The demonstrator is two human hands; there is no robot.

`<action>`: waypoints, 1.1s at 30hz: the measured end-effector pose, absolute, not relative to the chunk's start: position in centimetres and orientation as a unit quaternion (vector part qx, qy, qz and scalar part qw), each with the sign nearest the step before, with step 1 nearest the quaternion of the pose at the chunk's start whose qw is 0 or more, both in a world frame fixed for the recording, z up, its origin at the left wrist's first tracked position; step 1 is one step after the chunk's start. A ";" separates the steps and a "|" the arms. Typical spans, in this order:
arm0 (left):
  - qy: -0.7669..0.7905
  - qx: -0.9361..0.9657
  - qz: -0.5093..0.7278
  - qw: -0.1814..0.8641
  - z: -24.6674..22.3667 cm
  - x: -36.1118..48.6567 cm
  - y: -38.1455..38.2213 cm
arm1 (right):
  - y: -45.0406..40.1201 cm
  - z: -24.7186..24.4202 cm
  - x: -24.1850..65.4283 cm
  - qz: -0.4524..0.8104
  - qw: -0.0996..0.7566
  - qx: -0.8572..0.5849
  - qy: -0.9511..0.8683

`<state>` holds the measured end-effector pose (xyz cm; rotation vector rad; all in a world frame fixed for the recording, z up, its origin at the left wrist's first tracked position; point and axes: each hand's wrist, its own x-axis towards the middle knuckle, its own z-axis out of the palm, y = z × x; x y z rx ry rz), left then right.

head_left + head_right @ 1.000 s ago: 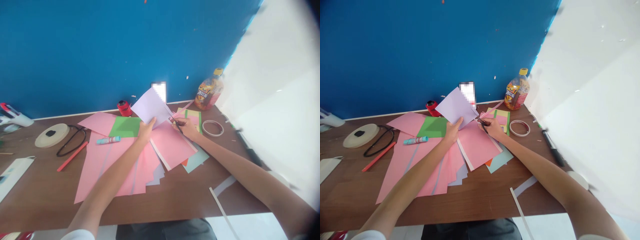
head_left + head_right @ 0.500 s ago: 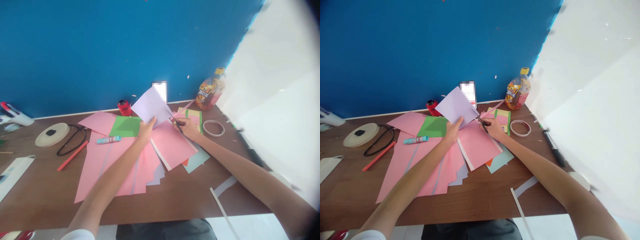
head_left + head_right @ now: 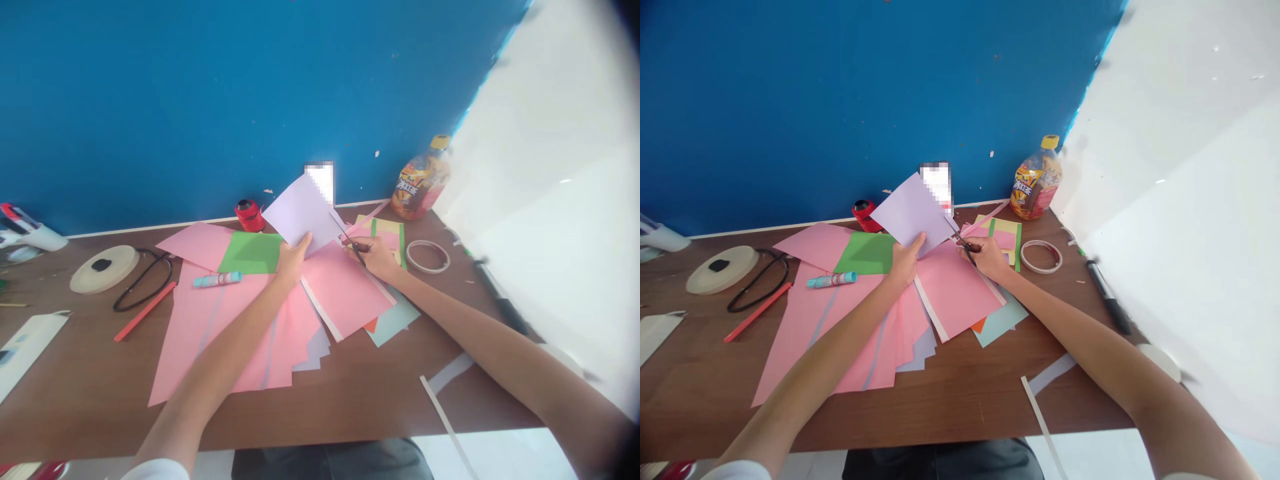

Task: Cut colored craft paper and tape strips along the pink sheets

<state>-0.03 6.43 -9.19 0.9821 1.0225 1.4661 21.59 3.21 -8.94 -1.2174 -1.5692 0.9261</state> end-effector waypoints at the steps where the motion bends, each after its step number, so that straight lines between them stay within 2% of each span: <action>1: 0.427 0.409 0.614 0.523 -9.3 -0.1 6.5 | 3.1 -8.9 21.6 0.375 0.456 -0.495 -0.637; 14: 0.438 0.388 0.611 0.533 -9.9 -0.2 6.9 | 2.8 -8.4 21.2 0.412 0.455 -0.486 -0.622; 33: 0.423 0.494 0.566 0.507 -8.6 0.2 5.6 | 2.8 -7.5 21.1 0.475 0.477 -0.484 -0.559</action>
